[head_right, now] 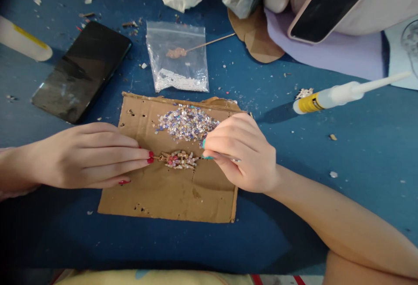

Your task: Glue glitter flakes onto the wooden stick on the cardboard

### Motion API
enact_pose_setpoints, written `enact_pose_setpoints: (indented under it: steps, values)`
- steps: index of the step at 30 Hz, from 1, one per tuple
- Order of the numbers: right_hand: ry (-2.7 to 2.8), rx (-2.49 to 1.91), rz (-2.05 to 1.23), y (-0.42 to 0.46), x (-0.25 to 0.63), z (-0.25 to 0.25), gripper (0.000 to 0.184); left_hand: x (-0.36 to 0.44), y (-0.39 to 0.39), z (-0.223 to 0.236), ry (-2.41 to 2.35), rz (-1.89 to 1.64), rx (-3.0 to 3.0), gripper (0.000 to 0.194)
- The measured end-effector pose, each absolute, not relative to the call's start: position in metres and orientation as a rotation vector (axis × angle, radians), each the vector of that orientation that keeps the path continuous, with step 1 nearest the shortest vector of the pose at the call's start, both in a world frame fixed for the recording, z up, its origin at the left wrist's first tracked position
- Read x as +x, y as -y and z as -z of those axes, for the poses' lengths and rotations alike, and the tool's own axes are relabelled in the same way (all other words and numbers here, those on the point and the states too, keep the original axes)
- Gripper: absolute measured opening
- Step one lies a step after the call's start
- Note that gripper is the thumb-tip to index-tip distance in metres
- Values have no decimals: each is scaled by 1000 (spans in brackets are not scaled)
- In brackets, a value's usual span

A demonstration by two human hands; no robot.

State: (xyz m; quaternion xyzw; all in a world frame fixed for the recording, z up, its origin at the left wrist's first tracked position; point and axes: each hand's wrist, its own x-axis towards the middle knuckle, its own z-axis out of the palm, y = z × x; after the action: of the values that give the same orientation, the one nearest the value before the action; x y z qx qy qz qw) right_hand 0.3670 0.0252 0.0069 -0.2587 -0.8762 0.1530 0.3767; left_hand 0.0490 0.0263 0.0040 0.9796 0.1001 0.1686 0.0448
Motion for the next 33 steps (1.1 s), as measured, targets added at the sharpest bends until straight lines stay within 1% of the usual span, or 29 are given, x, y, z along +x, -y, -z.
enact_pose_setpoints:
  steps: [12,17,33]
  values:
    - [2228,-688,-307,-25,367,-4,5,48,-26,-4,-297,-499,2948,25]
    - [2249,-666,-332,-25,368,-6,4,49,-27,-4,-292,-502,2957,27]
    - [2254,-691,-316,-24,369,-8,10,47,-28,-3,-266,-497,2960,27]
